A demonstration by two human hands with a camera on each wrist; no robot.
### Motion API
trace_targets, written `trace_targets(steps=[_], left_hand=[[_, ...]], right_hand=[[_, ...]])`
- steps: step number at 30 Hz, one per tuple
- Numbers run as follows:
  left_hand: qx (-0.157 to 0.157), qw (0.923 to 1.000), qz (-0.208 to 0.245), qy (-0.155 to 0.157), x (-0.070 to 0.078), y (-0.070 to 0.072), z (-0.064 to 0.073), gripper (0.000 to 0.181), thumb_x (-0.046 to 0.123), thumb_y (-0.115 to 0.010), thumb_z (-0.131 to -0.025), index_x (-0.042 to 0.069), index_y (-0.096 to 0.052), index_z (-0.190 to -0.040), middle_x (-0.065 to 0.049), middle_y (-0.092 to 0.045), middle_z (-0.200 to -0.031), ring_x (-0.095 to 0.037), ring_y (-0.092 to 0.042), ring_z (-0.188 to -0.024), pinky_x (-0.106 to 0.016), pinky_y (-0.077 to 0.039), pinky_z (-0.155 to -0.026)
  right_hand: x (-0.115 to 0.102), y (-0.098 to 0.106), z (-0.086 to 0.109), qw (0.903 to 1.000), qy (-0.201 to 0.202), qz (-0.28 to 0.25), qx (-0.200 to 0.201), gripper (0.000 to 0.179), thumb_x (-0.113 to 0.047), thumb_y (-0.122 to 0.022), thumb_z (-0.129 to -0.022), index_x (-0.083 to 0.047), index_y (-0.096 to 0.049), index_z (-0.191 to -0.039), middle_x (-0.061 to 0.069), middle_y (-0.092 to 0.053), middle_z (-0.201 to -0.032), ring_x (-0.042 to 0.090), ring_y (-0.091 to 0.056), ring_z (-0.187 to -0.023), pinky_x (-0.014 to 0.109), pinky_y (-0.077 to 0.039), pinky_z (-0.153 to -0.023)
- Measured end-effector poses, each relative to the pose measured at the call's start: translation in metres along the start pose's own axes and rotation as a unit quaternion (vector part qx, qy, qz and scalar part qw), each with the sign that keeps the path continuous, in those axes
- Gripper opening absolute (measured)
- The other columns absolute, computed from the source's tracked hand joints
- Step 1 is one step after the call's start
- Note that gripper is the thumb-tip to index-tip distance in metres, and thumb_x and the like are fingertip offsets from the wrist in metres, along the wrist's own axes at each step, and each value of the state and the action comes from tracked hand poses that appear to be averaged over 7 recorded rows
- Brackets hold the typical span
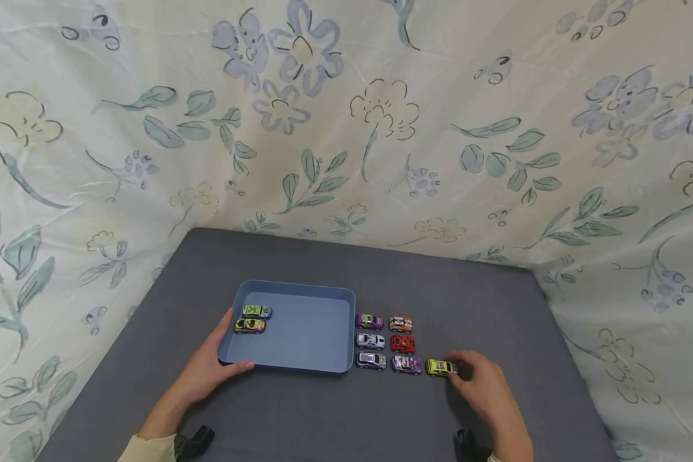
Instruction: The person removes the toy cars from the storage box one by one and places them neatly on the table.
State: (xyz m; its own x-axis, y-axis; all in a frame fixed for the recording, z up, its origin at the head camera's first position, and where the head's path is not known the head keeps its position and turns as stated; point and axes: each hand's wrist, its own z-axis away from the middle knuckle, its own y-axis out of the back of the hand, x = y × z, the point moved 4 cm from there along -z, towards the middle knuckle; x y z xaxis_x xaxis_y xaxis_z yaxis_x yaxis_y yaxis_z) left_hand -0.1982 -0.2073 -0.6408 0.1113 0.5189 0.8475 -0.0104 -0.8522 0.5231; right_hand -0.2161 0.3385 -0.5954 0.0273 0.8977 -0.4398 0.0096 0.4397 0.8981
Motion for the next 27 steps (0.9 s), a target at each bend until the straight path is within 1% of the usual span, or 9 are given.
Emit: trace_targets(steps=[3, 7, 11, 14, 19, 22, 25, 27], left_hand=[[-0.002, 1.0, 0.001, 0.0, 0.002, 0.0, 0.0, 0.128, 0.043, -0.094, -0.087, 0.015, -0.006, -0.176, -0.021, -0.009, -0.18, -0.048, -0.016, -0.161, -0.073, -0.025, -0.121], [-0.005, 1.0, 0.002, 0.0, 0.003, 0.0, -0.001, 0.128, 0.043, -0.093, -0.088, 0.015, -0.006, -0.176, -0.02, -0.008, -0.18, -0.048, -0.014, -0.162, -0.072, -0.025, -0.121], [-0.004, 1.0, 0.005, -0.002, 0.004, 0.001, -0.001, 0.128, 0.043, -0.093, -0.088, 0.015, -0.005, -0.176, -0.02, -0.008, -0.18, -0.048, -0.014, -0.162, -0.072, -0.025, -0.121], [-0.004, 1.0, 0.004, -0.003, 0.004, 0.0, -0.001, 0.127, 0.042, -0.093, -0.088, 0.015, -0.006, -0.176, -0.021, -0.008, -0.18, -0.048, -0.015, -0.161, -0.072, -0.025, -0.121], [-0.006, 1.0, 0.004, -0.001, 0.003, 0.001, 0.001, 0.127, 0.042, -0.093, -0.089, 0.014, -0.005, -0.176, -0.022, -0.008, -0.179, -0.05, -0.015, -0.161, -0.073, -0.025, -0.121], [-0.007, 1.0, 0.005, -0.003, 0.003, 0.004, 0.001, 0.127, 0.041, -0.093, -0.089, 0.015, -0.004, -0.176, -0.023, -0.008, -0.179, -0.051, -0.014, -0.161, -0.074, -0.026, -0.12], [-0.008, 1.0, 0.001, -0.001, 0.004, 0.005, 0.001, 0.129, 0.041, -0.093, -0.089, 0.015, -0.002, -0.176, -0.024, -0.008, -0.179, -0.052, -0.016, -0.16, -0.075, -0.027, -0.118], [-0.009, 1.0, 0.0, 0.001, 0.004, 0.005, 0.001, 0.13, 0.042, -0.093, -0.088, 0.015, 0.0, -0.176, -0.025, -0.009, -0.179, -0.053, -0.016, -0.159, -0.075, -0.027, -0.118]], right_hand=[[-0.002, 0.006, 0.004, 0.9996, 0.018, -0.007, 0.019, 0.039, -0.01, -0.082, -0.093, 0.003, -0.073, -0.129, 0.022, -0.072, -0.124, 0.043, -0.068, -0.113, 0.062, -0.054, -0.092], [-0.012, 0.015, 0.008, 0.9952, 0.07, -0.012, 0.067, 0.037, -0.014, -0.08, -0.097, 0.001, -0.074, -0.13, 0.022, -0.073, -0.126, 0.042, -0.069, -0.111, 0.062, -0.055, -0.091], [-0.03, 0.018, 0.008, 0.9872, 0.116, -0.029, 0.105, 0.034, -0.013, -0.08, -0.098, -0.002, -0.075, -0.13, 0.019, -0.073, -0.127, 0.04, -0.07, -0.108, 0.063, -0.056, -0.09], [-0.047, 0.015, 0.006, 0.9809, 0.144, -0.042, 0.124, 0.032, -0.011, -0.08, -0.098, -0.003, -0.076, -0.129, 0.017, -0.074, -0.126, 0.038, -0.071, -0.108, 0.063, -0.056, -0.091], [-0.082, 0.005, -0.002, 0.971, 0.19, -0.067, 0.128, 0.032, -0.01, -0.082, -0.097, -0.005, -0.077, -0.128, 0.011, -0.075, -0.123, 0.034, -0.071, -0.108, 0.062, -0.056, -0.092], [-0.112, -0.002, -0.006, 0.9629, 0.225, -0.089, 0.12, 0.032, -0.01, -0.084, -0.096, -0.006, -0.078, -0.127, 0.009, -0.075, -0.123, 0.033, -0.071, -0.109, 0.061, -0.058, -0.091], [-0.143, -0.006, -0.01, 0.955, 0.257, -0.1, 0.109, 0.032, -0.01, -0.086, -0.094, -0.008, -0.078, -0.125, 0.008, -0.075, -0.122, 0.033, -0.072, -0.109, 0.059, -0.059, -0.09], [-0.161, -0.007, -0.013, 0.9522, 0.271, -0.1, 0.098, 0.032, -0.012, -0.087, -0.094, -0.009, -0.078, -0.125, 0.008, -0.075, -0.122, 0.032, -0.072, -0.109, 0.056, -0.059, -0.092]])
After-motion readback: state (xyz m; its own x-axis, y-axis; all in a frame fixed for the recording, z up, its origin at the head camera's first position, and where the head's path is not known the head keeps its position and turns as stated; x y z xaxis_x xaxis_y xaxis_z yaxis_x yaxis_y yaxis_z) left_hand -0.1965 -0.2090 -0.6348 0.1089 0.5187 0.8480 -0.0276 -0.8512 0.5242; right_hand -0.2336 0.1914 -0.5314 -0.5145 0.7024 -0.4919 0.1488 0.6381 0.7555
